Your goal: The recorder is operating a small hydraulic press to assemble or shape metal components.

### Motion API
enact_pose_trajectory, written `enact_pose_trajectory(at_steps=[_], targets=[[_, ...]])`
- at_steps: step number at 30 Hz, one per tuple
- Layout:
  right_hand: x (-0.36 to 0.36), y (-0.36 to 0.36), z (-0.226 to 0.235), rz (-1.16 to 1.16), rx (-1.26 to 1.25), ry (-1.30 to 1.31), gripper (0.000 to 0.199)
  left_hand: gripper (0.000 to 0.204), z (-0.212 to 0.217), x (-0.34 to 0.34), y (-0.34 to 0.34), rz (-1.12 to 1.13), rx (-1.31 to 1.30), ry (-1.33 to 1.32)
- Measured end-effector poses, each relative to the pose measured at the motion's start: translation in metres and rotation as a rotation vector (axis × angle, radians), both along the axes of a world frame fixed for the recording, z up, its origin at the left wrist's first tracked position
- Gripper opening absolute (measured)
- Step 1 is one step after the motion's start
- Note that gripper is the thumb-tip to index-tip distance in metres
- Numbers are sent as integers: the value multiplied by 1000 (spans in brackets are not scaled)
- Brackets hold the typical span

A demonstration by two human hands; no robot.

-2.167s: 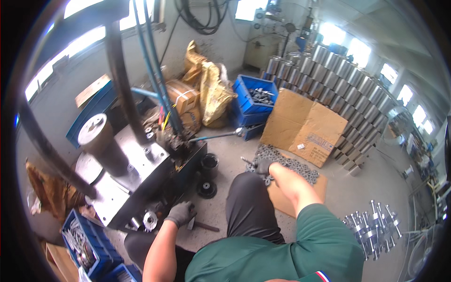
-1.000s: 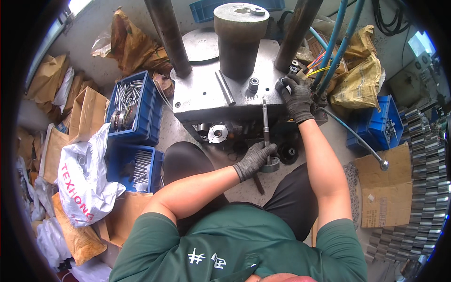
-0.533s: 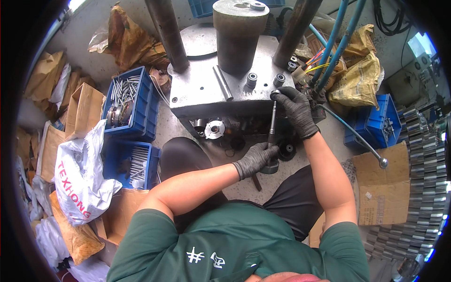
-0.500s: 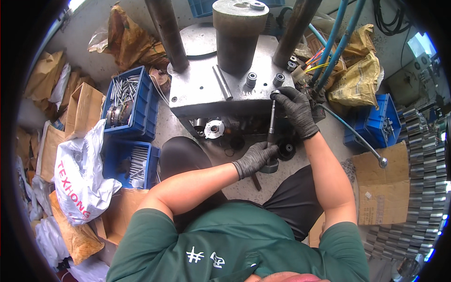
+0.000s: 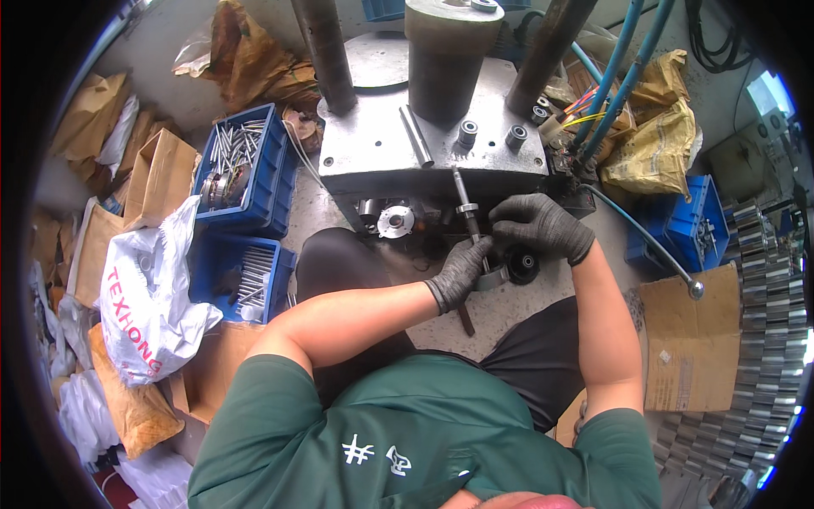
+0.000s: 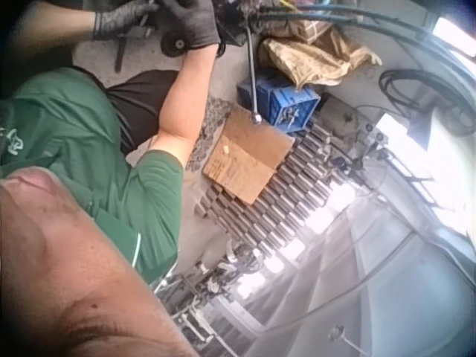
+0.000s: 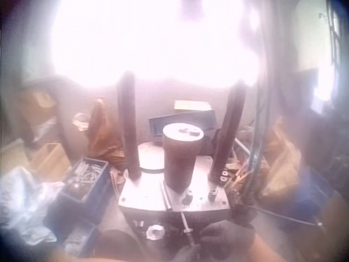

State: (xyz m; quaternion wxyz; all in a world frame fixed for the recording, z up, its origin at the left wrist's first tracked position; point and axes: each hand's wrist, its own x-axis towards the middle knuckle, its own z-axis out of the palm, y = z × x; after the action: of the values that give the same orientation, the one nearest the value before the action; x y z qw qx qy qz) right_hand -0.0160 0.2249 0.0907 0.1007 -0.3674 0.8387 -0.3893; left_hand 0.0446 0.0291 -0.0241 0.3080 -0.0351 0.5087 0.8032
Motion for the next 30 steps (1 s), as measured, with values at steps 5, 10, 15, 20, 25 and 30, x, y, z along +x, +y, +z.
enact_pose_trajectory(at_steps=[5,10,15,20,25,30], targets=[[0,15,-11,-177,298,-196,32,36,-6,-2,-7,78,-99,-41],[-4,27,-18,-200,277,-251,36,34,1,-8,-9,135,9,-206],[-4,26,-22,-210,253,-261,39,35,11,-17,-13,127,-24,-162],[-6,30,-26,-177,286,-208,41,35,19,-37,-21,127,11,-210],[-6,35,-27,-203,255,-269,41,31,17,-49,-25,174,44,-224],[0,37,-22,-226,244,-270,41,30,13,-38,-22,197,-221,87]])
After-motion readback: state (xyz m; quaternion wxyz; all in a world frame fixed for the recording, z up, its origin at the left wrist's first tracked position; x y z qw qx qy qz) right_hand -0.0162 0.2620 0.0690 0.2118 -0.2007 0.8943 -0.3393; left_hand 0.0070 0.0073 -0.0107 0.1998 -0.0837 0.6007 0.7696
